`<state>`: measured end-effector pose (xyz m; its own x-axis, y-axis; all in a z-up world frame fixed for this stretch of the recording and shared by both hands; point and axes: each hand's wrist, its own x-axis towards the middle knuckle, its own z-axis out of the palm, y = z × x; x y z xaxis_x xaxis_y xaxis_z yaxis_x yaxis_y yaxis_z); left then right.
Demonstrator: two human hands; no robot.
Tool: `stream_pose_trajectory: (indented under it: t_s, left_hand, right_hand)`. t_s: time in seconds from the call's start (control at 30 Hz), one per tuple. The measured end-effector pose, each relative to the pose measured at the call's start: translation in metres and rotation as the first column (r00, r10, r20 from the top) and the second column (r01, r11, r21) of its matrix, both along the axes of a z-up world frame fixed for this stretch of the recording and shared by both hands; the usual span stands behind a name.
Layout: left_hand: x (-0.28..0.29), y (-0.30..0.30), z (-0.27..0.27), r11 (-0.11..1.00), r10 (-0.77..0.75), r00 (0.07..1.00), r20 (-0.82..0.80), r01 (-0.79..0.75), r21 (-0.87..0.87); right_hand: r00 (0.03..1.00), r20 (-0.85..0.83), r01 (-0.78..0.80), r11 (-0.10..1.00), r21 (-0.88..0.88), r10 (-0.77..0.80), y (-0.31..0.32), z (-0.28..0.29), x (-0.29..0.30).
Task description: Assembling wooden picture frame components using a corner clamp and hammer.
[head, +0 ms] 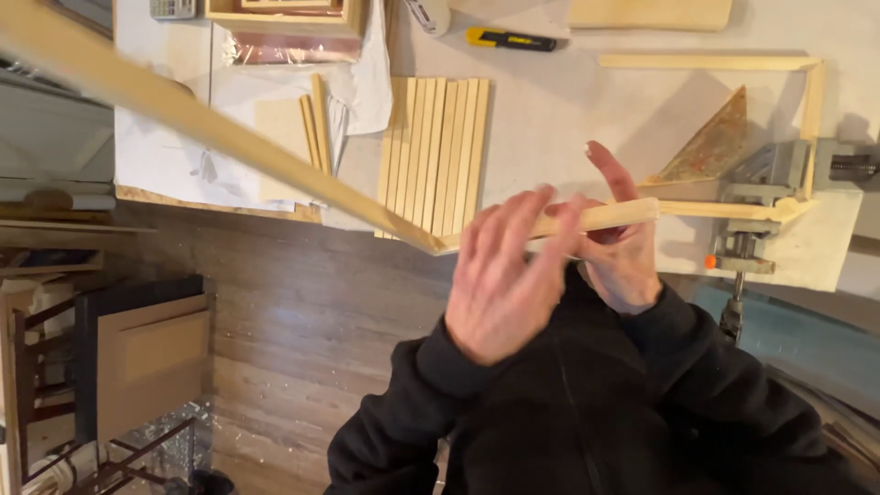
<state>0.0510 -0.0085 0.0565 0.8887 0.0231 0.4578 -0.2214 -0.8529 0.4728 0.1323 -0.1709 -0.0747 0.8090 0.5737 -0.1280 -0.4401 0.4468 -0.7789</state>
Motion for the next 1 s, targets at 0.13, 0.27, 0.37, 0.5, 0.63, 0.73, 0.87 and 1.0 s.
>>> stream_pose_trajectory:
  t_s: [0.13, 0.27, 0.37, 0.5, 0.63, 0.73, 0.87, 1.0]
  left_hand:
    - [-0.011, 0.007, -0.042, 0.998, -0.021, 0.987, -0.162, 0.03, 0.053]
    - [-0.031, 0.018, -0.049, 0.991, -0.032, 0.969, -0.247, 0.064, 0.121]
    - [-0.037, 0.028, -0.046, 0.992, -0.019, 0.968, -0.249, 0.05, 0.119]
    - [-0.051, 0.034, -0.05, 0.992, 0.013, 0.979, -0.205, 0.013, 0.126]
    - [-0.053, 0.034, -0.046, 0.993, 0.011, 0.981, -0.195, 0.012, 0.117]
    - [-0.055, 0.033, -0.042, 0.994, 0.019, 0.978, -0.207, 0.004, 0.109]
    - [-0.056, 0.034, -0.04, 0.997, 0.009, 0.978, -0.208, 0.007, 0.076]
    - [-0.055, 0.034, -0.042, 0.997, 0.002, 0.979, -0.203, 0.015, 0.082]
  right_hand:
    - [0.998, 0.055, 0.027, 0.998, -0.053, -0.024, 0.001, 0.007, -0.007]
    - [0.994, 0.045, -0.085, 0.971, -0.223, 0.098, -0.008, 0.034, -0.006]
    - [0.978, 0.189, -0.036, 0.962, -0.271, 0.09, -0.041, 0.018, -0.002]
    - [0.817, 0.572, 0.236, 0.867, -0.438, 0.066, -0.077, 0.035, 0.0]
    - [0.704, 0.689, 0.227, 0.865, -0.448, 0.172, -0.062, 0.07, 0.011]
    - [0.664, 0.682, 0.202, 0.803, -0.56, 0.308, -0.059, 0.078, 0.014]
    - [0.622, 0.704, 0.187, 0.807, -0.56, 0.344, -0.055, 0.079, 0.018]
    - [0.627, 0.704, 0.142, 0.839, -0.525, 0.334, -0.053, 0.081, 0.02]
